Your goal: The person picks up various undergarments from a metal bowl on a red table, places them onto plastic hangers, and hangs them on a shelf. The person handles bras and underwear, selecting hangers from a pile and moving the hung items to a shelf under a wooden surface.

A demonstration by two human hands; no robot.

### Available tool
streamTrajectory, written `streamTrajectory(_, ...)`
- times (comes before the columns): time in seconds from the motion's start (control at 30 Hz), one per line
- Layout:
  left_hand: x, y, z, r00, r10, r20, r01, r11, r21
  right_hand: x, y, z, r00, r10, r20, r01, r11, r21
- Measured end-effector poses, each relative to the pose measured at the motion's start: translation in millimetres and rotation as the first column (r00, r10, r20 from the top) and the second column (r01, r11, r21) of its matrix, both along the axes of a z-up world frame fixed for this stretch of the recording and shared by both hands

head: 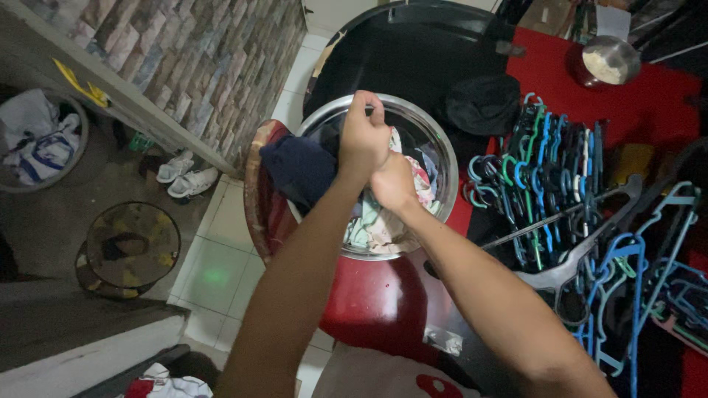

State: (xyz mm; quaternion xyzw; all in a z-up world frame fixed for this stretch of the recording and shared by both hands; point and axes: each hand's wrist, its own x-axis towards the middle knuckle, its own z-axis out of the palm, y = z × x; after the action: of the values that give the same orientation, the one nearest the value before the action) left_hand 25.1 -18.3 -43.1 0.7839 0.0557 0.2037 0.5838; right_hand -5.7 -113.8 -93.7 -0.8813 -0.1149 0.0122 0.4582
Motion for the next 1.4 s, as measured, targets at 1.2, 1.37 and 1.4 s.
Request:
streamTrajectory(1.2, -13.9, 10.8, 43.4, 0.338, -0.925, 0.176, 0.2, -0.112, -0.973, -36.0, -26.1, 170.8, 0.255, 0.478, 0.84, -0.576, 0.773, -0.265)
streamTrajectory(1.37, -13.1, 6.9, 46.0, 0.243, -0.961, 0.13, 0.204, -0.081, -0.976, -35.7, -26.5, 177.8, 0.197, 0.591, 0.782, -0.637, 0.684, -0.356)
streamTrajectory(1.4, -11.7, 6.4, 45.3, 0.224, -0.972, 0.073, 0.244, -0.017, -0.97, -36.6, -25.6, 178.6, 0.194, 0.603, 0.774, -0.633, 0.679, -0.371)
